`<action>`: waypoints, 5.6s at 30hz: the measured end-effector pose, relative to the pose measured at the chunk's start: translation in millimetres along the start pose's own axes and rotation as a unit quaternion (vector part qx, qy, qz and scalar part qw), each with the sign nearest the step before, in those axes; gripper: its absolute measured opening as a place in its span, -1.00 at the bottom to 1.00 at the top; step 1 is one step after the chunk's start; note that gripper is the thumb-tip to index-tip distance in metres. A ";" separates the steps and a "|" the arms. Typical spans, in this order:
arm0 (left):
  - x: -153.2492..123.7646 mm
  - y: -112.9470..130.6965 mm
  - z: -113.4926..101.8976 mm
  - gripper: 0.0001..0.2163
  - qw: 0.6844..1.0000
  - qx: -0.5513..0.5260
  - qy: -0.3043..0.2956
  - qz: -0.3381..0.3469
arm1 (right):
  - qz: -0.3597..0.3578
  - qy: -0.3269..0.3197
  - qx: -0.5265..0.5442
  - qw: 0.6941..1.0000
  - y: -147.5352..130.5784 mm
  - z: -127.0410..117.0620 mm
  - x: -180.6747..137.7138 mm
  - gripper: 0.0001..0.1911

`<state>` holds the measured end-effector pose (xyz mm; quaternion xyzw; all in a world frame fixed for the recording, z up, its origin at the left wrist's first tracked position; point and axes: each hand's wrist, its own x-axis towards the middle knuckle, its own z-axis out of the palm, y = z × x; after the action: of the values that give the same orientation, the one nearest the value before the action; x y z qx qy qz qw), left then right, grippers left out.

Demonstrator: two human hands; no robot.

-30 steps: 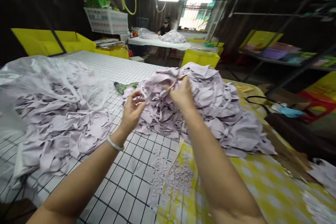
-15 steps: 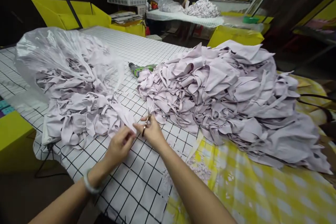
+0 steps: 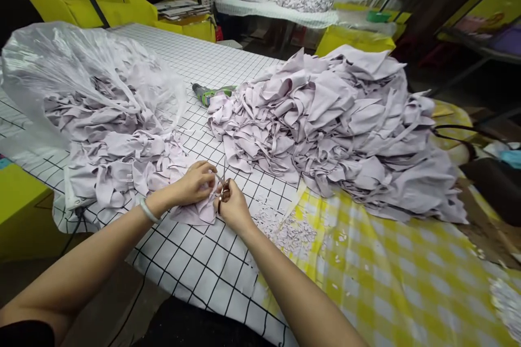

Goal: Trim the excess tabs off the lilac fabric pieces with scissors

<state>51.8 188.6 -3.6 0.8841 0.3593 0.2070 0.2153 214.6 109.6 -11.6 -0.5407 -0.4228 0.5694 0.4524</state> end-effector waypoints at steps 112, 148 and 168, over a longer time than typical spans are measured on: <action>-68.4 99.6 -39.6 -0.92 0.974 -0.116 -0.196 -0.005 | -0.033 0.185 -0.483 0.855 -0.6 -174.5 -133.2 -0.39; -84.5 102.1 -41.6 -0.74 0.849 -0.484 -0.016 -0.211 | -0.148 -0.042 -0.038 0.987 -20.2 8.5 -39.1 -0.81; -75.3 120.6 -13.9 -0.69 0.922 -0.351 0.156 -0.048 | -0.186 -0.096 -0.377 0.902 -45.0 -37.7 -82.6 -0.46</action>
<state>61.0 59.1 55.8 0.6901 0.3348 0.4443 0.4630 255.3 39.5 49.1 -0.5249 -0.7401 0.3225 0.2696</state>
